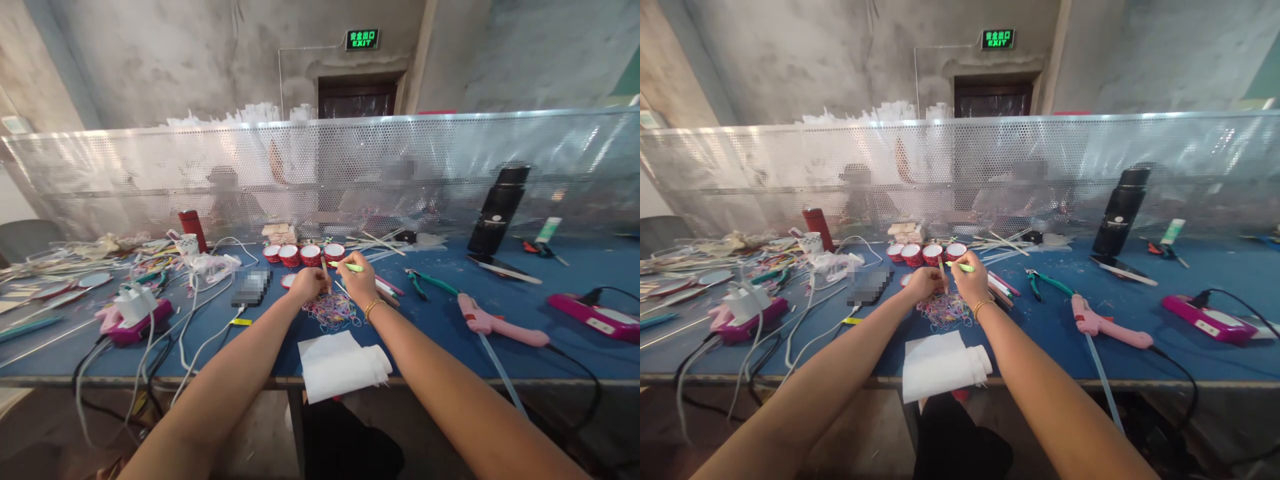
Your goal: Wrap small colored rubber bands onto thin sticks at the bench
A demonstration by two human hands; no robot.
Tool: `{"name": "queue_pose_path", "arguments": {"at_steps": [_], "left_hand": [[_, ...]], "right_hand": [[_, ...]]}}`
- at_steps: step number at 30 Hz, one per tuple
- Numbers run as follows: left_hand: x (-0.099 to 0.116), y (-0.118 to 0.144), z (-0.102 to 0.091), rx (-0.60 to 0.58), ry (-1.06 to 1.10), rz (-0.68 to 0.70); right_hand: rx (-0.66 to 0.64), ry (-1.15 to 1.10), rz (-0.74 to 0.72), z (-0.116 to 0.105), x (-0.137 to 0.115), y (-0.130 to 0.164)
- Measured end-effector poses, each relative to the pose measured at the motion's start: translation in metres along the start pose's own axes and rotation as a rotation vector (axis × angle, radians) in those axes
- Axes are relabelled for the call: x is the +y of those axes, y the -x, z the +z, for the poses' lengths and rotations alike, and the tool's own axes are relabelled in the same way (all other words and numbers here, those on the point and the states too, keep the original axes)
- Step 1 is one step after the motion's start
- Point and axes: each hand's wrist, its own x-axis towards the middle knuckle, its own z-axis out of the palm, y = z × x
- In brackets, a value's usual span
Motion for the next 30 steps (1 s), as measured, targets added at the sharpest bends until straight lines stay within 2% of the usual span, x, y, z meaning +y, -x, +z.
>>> {"name": "queue_pose_path", "arguments": {"at_steps": [6,14,19,22,24,26,30], "left_hand": [[0.009,0.006,-0.001,-0.011,0.009,0.018],[0.012,0.008,0.004,-0.010,0.143,-0.053],[0.019,0.014,0.000,-0.065,0.070,-0.069],[0.019,0.013,-0.006,-0.068,0.033,-0.003],[0.016,0.010,-0.012,-0.018,0.056,0.065],[0.011,0.006,-0.017,0.060,-0.015,0.142],[0.003,0.003,-0.023,0.118,-0.150,0.192]], "right_hand": [[-0.023,-0.180,0.078,0.003,-0.001,-0.002],[0.042,-0.197,0.131,0.003,0.006,-0.003],[0.082,-0.210,0.115,0.001,0.006,-0.004],[0.134,-0.224,0.124,0.001,0.005,-0.006],[0.153,-0.236,0.136,0.001,0.004,-0.007],[0.156,-0.243,0.134,0.000,0.003,-0.008],[0.146,-0.240,0.119,0.000,0.000,-0.008]]}}
